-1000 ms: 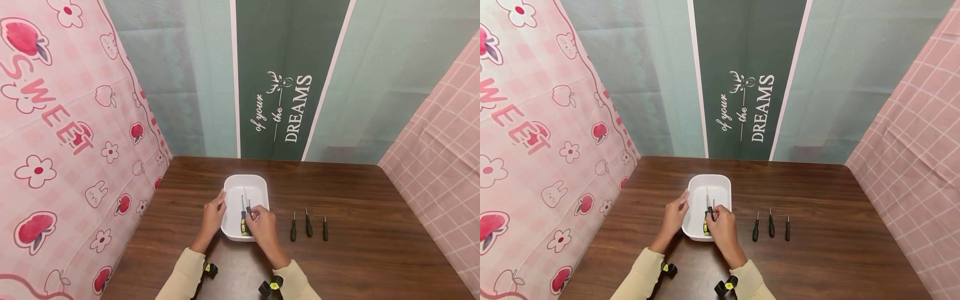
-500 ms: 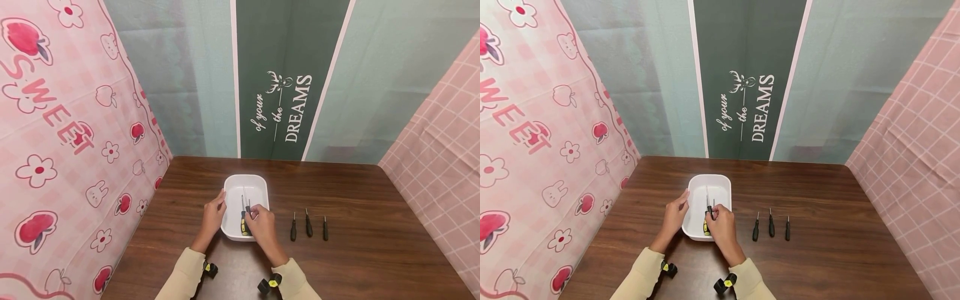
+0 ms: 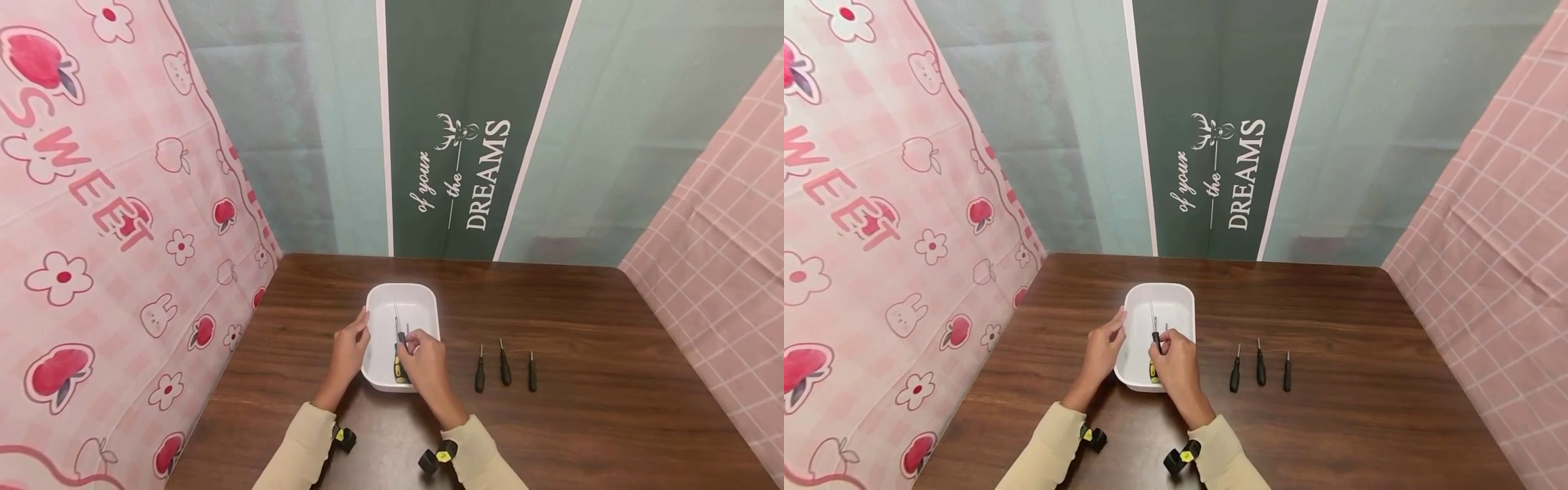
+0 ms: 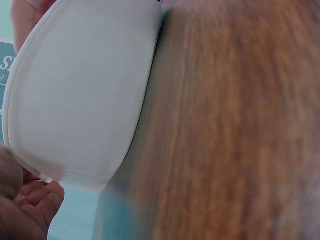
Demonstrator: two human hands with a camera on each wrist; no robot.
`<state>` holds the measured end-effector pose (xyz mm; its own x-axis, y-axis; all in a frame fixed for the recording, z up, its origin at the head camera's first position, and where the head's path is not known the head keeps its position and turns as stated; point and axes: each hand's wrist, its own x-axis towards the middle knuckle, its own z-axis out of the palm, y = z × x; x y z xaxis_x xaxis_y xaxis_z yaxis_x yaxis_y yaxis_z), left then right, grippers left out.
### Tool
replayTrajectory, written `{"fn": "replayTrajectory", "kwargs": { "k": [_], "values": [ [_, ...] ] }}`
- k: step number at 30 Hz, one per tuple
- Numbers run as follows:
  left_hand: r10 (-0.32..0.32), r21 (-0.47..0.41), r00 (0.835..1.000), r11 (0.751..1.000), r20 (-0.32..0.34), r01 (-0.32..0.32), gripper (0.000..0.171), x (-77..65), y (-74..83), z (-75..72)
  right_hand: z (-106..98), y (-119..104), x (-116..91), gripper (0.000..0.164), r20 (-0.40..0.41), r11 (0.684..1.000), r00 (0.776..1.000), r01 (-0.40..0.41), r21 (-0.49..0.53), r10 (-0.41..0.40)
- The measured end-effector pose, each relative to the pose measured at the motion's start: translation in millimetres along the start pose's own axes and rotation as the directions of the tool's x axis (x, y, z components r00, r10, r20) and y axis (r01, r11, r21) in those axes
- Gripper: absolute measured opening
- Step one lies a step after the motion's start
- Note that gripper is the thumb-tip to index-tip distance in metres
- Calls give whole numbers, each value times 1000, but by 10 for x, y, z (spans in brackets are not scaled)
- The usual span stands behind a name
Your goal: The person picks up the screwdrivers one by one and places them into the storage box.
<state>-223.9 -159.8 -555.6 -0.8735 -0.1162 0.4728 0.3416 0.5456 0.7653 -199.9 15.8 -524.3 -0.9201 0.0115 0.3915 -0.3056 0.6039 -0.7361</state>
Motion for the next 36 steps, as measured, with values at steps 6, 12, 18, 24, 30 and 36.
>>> {"fn": "replayTrajectory", "kwargs": {
  "k": [6,12,18,24,30,36],
  "values": [
    [-11,6,1000,1000,5,11,34,3,10,-2,22,2,6,12,5,1000,1000,22,8,-22],
    [-21,17,1000,1000,6,21,34,2,9,0,38,-7,26,9,34,1000,999,-11,10,10],
    [-32,12,999,999,10,32,34,6,16,1,37,-37,45,9,56,999,998,-35,-12,35],
    [-20,4,1000,1000,6,20,34,14,21,-3,38,-44,58,10,66,1000,998,-21,-16,22],
    [-19,13,1000,1000,2,19,33,14,19,-8,55,-33,65,10,85,1000,996,-25,-14,26],
    [-14,14,1000,1000,1,14,33,9,3,-2,77,-8,64,11,108,998,993,-44,-36,48]
  ]
}}
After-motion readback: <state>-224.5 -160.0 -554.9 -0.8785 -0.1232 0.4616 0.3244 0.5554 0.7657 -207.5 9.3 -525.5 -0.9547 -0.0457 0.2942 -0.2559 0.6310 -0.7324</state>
